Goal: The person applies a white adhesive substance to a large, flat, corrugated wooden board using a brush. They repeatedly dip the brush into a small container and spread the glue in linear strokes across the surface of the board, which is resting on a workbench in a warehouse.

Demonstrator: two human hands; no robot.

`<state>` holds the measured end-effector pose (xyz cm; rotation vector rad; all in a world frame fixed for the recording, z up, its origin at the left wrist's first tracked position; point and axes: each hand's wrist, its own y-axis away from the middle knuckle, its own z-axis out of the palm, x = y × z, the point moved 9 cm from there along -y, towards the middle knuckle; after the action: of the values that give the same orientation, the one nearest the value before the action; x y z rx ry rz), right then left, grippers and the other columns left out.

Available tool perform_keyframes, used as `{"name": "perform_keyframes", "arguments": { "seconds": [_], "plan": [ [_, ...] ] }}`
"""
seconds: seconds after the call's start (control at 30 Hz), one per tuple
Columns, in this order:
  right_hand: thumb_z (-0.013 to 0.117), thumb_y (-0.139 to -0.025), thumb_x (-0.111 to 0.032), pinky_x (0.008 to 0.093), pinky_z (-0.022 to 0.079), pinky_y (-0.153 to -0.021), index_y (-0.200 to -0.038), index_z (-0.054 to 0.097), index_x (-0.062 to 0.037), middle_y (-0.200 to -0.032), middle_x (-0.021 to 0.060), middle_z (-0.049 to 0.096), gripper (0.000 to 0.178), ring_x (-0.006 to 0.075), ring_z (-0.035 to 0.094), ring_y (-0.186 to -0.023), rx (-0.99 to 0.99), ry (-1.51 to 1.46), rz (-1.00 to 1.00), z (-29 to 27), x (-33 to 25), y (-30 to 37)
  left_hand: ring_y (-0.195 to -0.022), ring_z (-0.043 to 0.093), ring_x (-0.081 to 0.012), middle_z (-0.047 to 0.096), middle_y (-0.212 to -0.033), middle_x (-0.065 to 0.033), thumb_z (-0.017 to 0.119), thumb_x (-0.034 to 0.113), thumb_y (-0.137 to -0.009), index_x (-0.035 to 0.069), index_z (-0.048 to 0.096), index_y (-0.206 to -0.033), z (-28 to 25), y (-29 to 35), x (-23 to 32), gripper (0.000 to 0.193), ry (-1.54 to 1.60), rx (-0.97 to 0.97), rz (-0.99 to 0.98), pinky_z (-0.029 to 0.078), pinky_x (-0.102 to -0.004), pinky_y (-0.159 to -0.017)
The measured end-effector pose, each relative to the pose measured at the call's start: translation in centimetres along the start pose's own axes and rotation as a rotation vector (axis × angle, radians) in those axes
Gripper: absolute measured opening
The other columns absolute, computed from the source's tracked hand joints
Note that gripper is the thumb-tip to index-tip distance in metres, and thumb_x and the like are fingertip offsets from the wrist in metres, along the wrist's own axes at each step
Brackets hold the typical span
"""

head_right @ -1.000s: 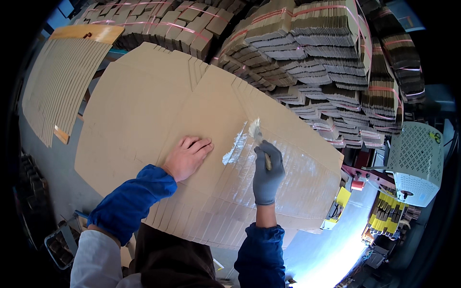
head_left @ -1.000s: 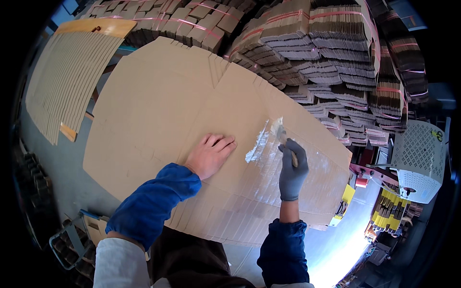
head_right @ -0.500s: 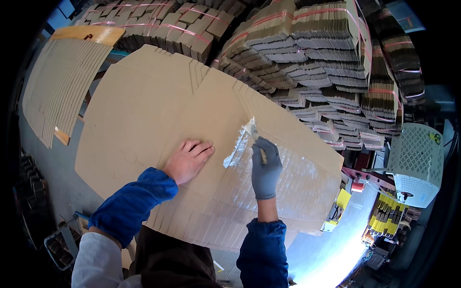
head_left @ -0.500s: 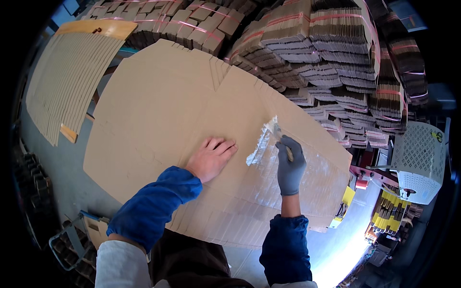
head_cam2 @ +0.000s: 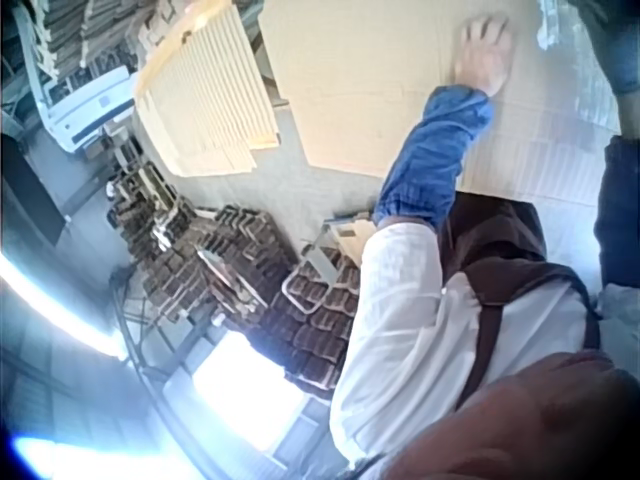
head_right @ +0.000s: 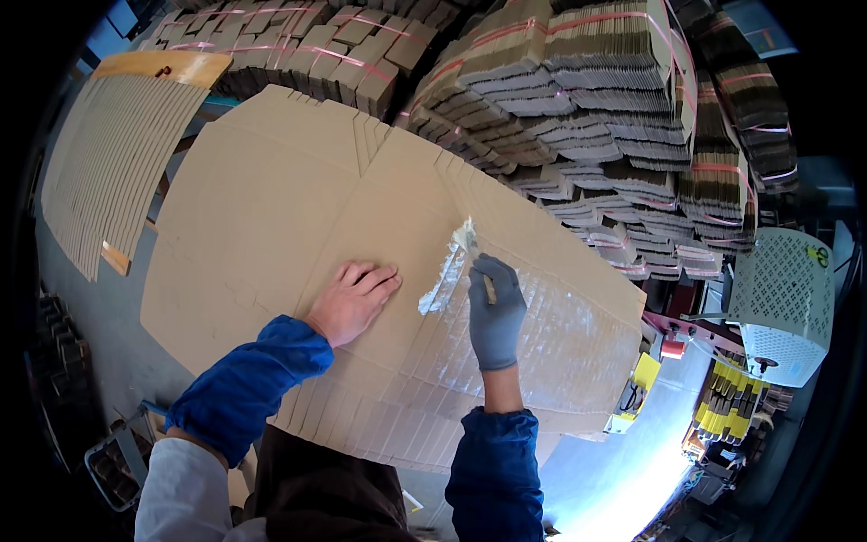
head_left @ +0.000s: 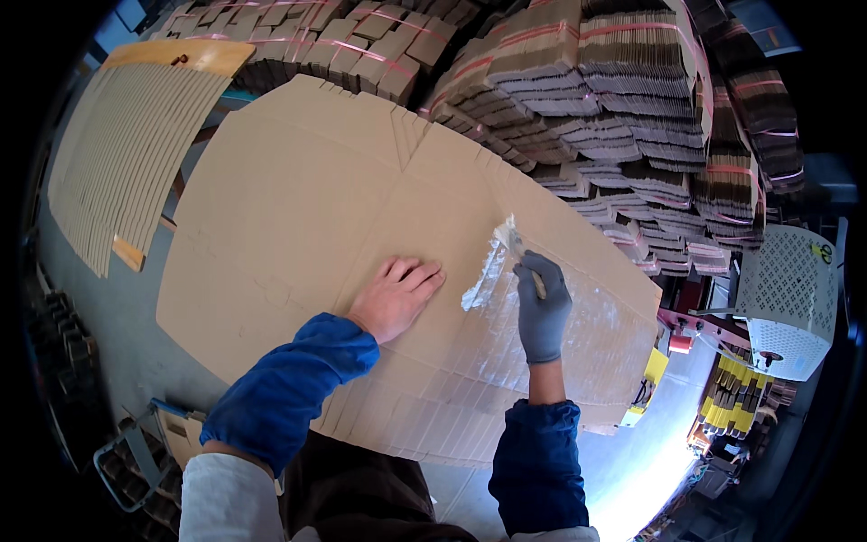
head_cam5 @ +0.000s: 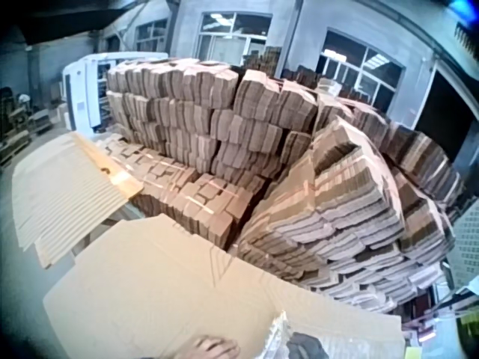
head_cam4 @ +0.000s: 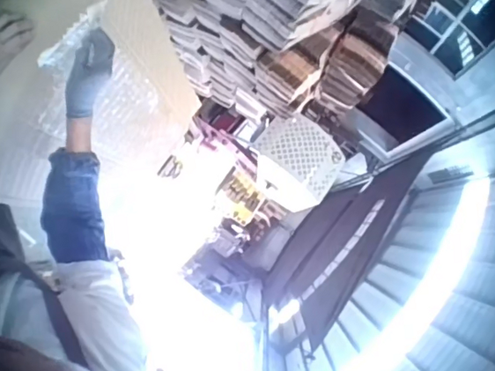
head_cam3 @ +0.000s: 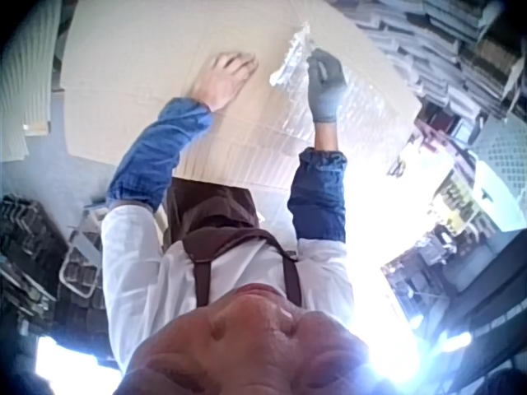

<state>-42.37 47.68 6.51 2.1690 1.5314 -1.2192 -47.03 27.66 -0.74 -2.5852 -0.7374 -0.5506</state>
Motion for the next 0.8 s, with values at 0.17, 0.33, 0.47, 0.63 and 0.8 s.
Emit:
{"name": "perform_keyframes", "arguments": {
  "seconds": [0.17,0.33,0.47,0.63,0.8],
  "plan": [
    [0.065,-0.088,0.001,0.0353,0.054,-0.086,-0.102,0.068,-0.0021,-0.108,0.0163,0.07,0.015,0.0297,0.069,-0.098,0.029,-0.045,0.03,-0.3,-1.4,-0.3,-0.12,0.049,-0.0269,0.057,-0.133,-0.0028,0.066,0.011,-0.085,0.01,0.06,-0.129,0.2,0.5,-0.3,0.045,-0.011,0.012,-0.007,0.041,-0.0415,-0.103],
    [0.066,-0.087,-0.002,0.035,0.054,-0.083,-0.102,0.068,-0.0023,-0.107,0.0163,0.07,0.015,0.0292,0.069,-0.095,-0.027,-0.015,0.063,-0.7,-0.1,0.2,-0.12,0.049,-0.0272,0.057,-0.133,-0.0028,0.067,0.011,-0.084,0.011,0.059,-0.13,0.4,0.4,-0.2,0.046,-0.018,-0.002,-0.01,0.041,-0.0416,-0.104],
    [0.066,-0.088,-0.003,0.0345,0.055,-0.081,-0.102,0.068,-0.0024,-0.106,0.0161,0.07,0.014,0.0291,0.069,-0.094,-0.037,-0.007,0.043,-0.8,-2.0,0.3,-0.121,0.049,-0.0273,0.056,-0.134,-0.0027,0.067,0.011,-0.084,0.011,0.059,-0.13,0.3,0.4,-0.2,0.047,-0.008,-0.008,-0.009,0.04,-0.0416,-0.105],
    [0.067,-0.087,-0.003,0.035,0.054,-0.082,-0.103,0.068,-0.0022,-0.105,0.0158,0.07,0.015,0.0295,0.069,-0.094,-0.057,-0.047,0.097,-1.0,-1.1,0.7,-0.122,0.048,-0.0272,0.055,-0.135,-0.0028,0.067,0.011,-0.084,0.011,0.058,-0.131,0.4,0.5,-0.2,0.048,-0.001,-0.023,-0.014,0.04,-0.0416,-0.106],
    [0.068,-0.086,-0.001,0.0352,0.054,-0.083,-0.101,0.067,-0.0021,-0.104,0.0156,0.07,0.015,0.0304,0.069,-0.094,-0.106,0.053,0.022,-0.4,-2.0,1.8,-0.123,0.047,-0.0273,0.055,-0.136,-0.0029,0.067,0.01,-0.084,0.011,0.058,-0.132,0.3,0.3,-0.1,0.048,-0.002,-0.03,-0.011,0.039,-0.0417,-0.106]
  ]
}}
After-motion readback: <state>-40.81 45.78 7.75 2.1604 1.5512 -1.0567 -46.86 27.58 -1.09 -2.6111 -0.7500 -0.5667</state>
